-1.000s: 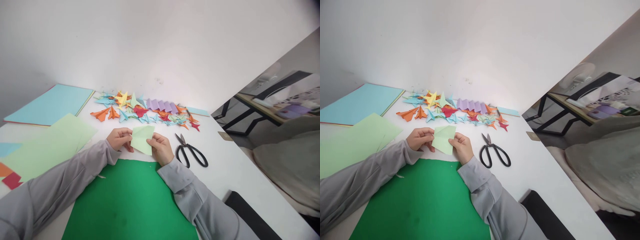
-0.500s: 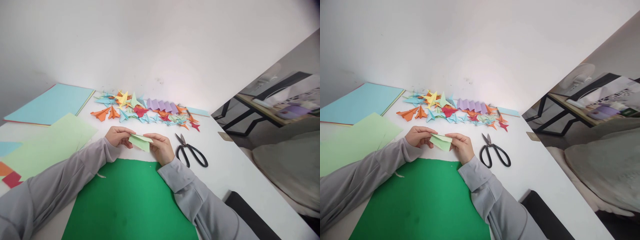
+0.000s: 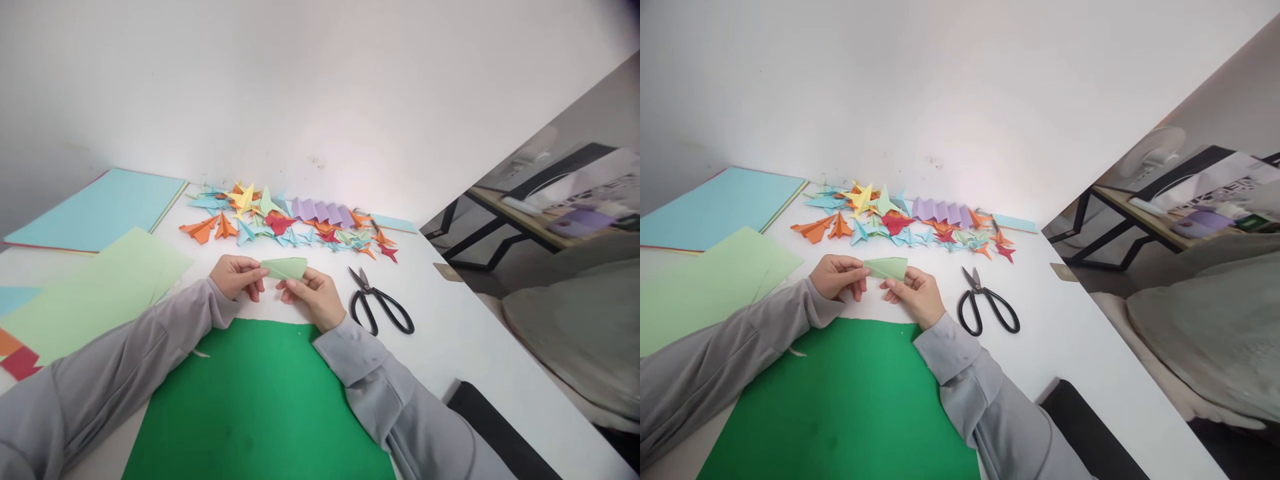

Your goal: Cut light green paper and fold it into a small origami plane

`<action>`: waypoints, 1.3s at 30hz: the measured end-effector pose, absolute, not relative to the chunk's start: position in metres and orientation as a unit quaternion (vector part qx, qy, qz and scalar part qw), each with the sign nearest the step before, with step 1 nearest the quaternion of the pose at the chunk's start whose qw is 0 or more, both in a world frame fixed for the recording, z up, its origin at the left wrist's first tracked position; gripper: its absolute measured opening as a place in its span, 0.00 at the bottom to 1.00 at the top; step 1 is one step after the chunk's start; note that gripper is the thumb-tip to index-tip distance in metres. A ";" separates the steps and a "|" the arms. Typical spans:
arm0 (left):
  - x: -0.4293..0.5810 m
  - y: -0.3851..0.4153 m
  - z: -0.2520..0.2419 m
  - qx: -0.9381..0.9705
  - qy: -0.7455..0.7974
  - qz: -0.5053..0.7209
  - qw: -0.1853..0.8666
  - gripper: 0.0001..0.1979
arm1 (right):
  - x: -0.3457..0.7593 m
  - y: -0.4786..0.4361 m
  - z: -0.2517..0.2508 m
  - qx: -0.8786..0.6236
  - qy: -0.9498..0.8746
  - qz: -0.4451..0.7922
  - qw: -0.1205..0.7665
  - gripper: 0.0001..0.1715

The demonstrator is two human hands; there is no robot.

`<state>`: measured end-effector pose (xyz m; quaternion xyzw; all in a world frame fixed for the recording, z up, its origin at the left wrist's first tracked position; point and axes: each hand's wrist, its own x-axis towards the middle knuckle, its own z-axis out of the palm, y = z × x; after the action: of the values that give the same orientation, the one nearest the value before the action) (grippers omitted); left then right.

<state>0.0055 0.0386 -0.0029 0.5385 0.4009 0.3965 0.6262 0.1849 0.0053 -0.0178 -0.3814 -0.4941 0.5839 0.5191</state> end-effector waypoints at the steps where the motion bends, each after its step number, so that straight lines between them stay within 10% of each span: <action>1: 0.006 0.038 -0.001 0.545 0.404 0.393 0.621 0.20 | 0.184 0.005 -0.019 -0.392 -0.499 0.574 0.517 0.12; 39: 0.005 0.033 -0.006 0.635 0.378 0.393 0.547 0.18 | 0.181 0.004 -0.017 -0.432 -0.539 0.558 0.460 0.17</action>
<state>0.0048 0.0328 -0.0064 0.6352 0.3777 0.3930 0.5472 0.1812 0.0038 -0.0167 -0.4316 -0.5394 0.5577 0.4601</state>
